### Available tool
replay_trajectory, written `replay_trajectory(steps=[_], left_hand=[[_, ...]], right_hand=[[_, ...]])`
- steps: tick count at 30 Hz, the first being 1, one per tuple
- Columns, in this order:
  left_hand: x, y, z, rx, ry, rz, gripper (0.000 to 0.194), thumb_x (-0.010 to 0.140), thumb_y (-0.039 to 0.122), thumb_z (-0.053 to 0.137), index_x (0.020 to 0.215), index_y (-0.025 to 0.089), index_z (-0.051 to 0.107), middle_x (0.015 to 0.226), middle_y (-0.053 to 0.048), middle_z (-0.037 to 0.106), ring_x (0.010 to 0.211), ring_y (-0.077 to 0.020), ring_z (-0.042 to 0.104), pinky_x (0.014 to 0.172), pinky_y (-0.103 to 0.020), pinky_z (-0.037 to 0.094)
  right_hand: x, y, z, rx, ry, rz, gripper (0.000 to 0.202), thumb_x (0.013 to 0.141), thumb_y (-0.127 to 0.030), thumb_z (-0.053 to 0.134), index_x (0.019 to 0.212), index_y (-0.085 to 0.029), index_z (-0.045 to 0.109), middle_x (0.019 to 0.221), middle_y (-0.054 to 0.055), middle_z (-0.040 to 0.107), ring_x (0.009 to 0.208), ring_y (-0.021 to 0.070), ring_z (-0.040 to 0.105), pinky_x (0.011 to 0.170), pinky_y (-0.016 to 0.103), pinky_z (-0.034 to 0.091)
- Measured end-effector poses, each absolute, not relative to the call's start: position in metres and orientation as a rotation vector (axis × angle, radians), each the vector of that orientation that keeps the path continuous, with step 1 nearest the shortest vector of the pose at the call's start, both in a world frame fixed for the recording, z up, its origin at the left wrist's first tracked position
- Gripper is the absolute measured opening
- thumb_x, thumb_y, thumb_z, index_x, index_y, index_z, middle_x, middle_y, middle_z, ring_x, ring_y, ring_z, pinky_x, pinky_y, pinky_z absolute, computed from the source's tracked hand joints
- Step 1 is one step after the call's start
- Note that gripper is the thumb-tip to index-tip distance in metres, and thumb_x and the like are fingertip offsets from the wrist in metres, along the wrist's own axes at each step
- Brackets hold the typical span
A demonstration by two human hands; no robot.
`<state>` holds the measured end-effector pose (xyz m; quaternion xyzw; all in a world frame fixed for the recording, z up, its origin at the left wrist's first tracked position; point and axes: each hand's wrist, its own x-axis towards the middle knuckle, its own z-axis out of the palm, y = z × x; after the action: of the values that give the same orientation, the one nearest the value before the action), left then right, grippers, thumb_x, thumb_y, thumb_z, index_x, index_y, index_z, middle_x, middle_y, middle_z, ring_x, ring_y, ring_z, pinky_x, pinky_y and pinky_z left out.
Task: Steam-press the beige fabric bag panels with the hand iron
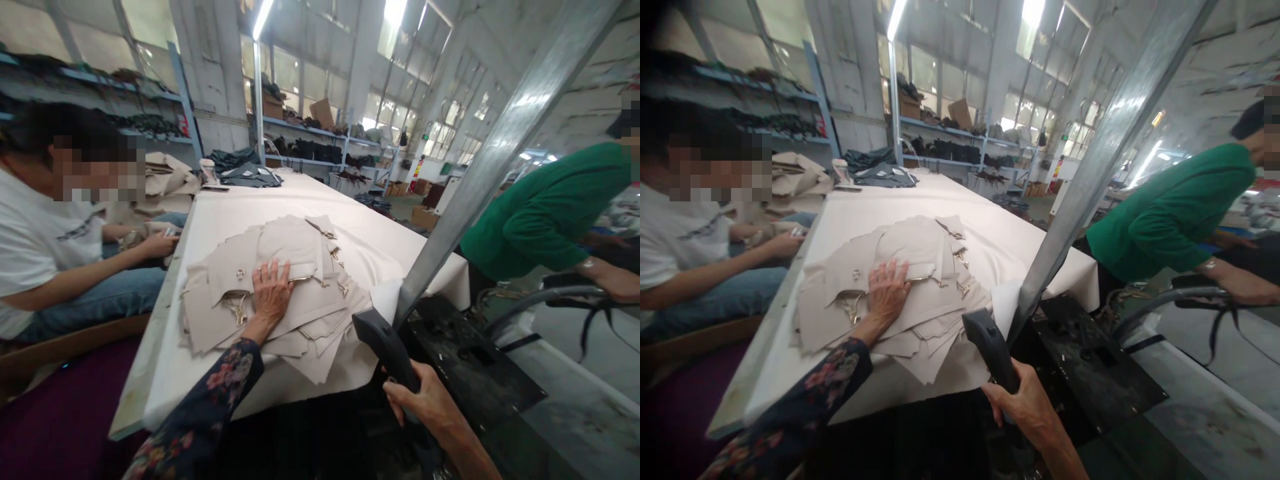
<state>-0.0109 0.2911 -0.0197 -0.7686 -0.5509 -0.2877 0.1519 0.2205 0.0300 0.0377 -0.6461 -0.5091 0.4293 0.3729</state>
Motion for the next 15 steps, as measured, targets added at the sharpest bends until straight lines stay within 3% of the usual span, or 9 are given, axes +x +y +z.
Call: replay_trajectory(steps=[8, 11, 15], left_hand=[[-0.01, 0.309, -0.014, -2.306, -1.594, -0.884, 0.049, 0.089, 0.026, 0.046, 0.137, 0.017, 0.046, 0.142, -0.021, 0.043, 0.132, -0.0383, 0.033, 0.105, -0.059, 0.021], [-0.017, 0.312, 0.0, -2.423, -1.585, -0.885, 0.04, 0.09, 0.027, 0.049, 0.129, 0.019, 0.052, 0.133, -0.016, 0.053, 0.123, -0.0323, 0.045, 0.1, -0.056, 0.032], [-0.03, 0.322, 0.037, -2.615, -1.572, -0.924, 0.027, 0.09, 0.035, 0.052, 0.11, 0.017, 0.06, 0.109, -0.007, 0.064, 0.095, -0.0196, 0.062, 0.085, -0.042, 0.049]], right_hand=[[0.216, 0.026, 0.037, -1.722, -1.299, 1.059, 0.023, 0.076, -0.034, 0.058, 0.086, -0.013, 0.056, 0.045, -0.004, 0.054, 0.042, 0.0122, 0.048, 0.048, 0.023, 0.04], [0.215, 0.02, 0.037, -1.711, -1.308, 1.086, 0.022, 0.075, -0.031, 0.058, 0.087, -0.013, 0.057, 0.045, -0.004, 0.053, 0.042, 0.012, 0.048, 0.048, 0.023, 0.04], [0.214, 0.015, 0.036, -1.699, -1.313, 1.114, 0.023, 0.075, -0.032, 0.058, 0.089, -0.013, 0.056, 0.047, -0.004, 0.053, 0.042, 0.0118, 0.048, 0.047, 0.023, 0.039]])
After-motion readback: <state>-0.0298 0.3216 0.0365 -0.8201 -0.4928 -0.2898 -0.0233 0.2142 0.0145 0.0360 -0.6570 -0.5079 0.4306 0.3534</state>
